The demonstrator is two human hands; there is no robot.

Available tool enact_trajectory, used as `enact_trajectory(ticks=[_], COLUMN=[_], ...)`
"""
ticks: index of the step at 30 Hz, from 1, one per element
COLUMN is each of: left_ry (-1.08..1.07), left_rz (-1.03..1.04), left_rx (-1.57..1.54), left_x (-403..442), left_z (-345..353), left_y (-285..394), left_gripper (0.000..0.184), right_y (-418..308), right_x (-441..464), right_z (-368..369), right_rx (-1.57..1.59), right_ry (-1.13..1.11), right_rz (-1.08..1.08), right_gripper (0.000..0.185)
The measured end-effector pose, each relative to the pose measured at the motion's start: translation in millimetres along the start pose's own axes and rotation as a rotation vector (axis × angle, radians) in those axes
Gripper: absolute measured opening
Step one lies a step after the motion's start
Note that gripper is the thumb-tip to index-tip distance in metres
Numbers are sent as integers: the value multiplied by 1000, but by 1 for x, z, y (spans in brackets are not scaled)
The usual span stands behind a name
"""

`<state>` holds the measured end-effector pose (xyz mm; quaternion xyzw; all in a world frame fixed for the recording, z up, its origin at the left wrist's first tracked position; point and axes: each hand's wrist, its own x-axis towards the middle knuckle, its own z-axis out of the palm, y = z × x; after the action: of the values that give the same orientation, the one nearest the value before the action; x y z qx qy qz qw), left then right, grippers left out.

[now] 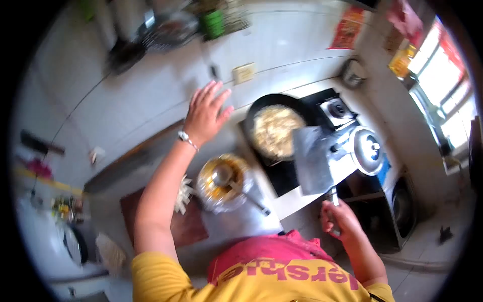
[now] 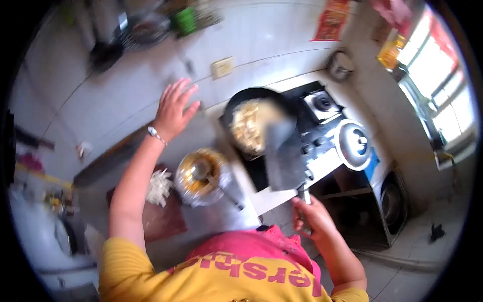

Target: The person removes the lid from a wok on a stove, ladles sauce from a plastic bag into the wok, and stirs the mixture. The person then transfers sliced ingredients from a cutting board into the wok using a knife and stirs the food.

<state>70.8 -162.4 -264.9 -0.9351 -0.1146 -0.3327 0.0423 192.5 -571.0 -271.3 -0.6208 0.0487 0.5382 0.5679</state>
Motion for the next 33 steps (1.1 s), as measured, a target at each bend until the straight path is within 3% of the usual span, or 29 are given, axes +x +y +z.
enact_trajectory(ticks=[2, 4, 6, 8, 13, 16, 18, 22, 25, 27, 32, 33], left_ry=[8, -35, -232, -560, -489, -643, -920, -509, -497, -557, -491, -493], left_rz=[-91, -427, -527, -608, -429, -412, -310, -152, -217, -271, -395, -416], left_rx=[70, -21, 67, -32, -152, -120, -128, -164, -233, -108, -112, -102], left_x=[-68, -164, -265, -316, -320, -321, -332, -404, -422, -420, -367, -360], left_z=[-28, -22, -10, -8, 49, 61, 50, 31, -19, -39, -7, 7], left_y=[-51, -113, -140, -123, -47, -36, -41, -58, -61, -61, -21, -10], left_gripper=[38, 36, 34, 35, 37, 36, 32, 26, 27, 28, 36, 31], right_y=[11, 28, 47, 68, 114, 137, 148, 166, 173, 177, 176, 173], right_x=[-9, -13, -17, -18, -27, -35, -41, -48, -47, -44, -42, -43], right_z=[24, 51, 83, 106, 181, 211, 218, 218, 212, 206, 198, 197], right_rx=[1, 47, -42, -63, -23, -78, -65, -20, -16, -10, -12, -10], right_ry=[-9, -72, -87, -130, -224, -201, -184, -179, -143, -118, -99, -93], right_rz=[-55, -83, -111, -93, 32, 64, 85, 70, 59, 50, 58, 65], right_gripper=[21, 20, 22, 22, 19, 20, 21, 21, 20, 22, 21, 20])
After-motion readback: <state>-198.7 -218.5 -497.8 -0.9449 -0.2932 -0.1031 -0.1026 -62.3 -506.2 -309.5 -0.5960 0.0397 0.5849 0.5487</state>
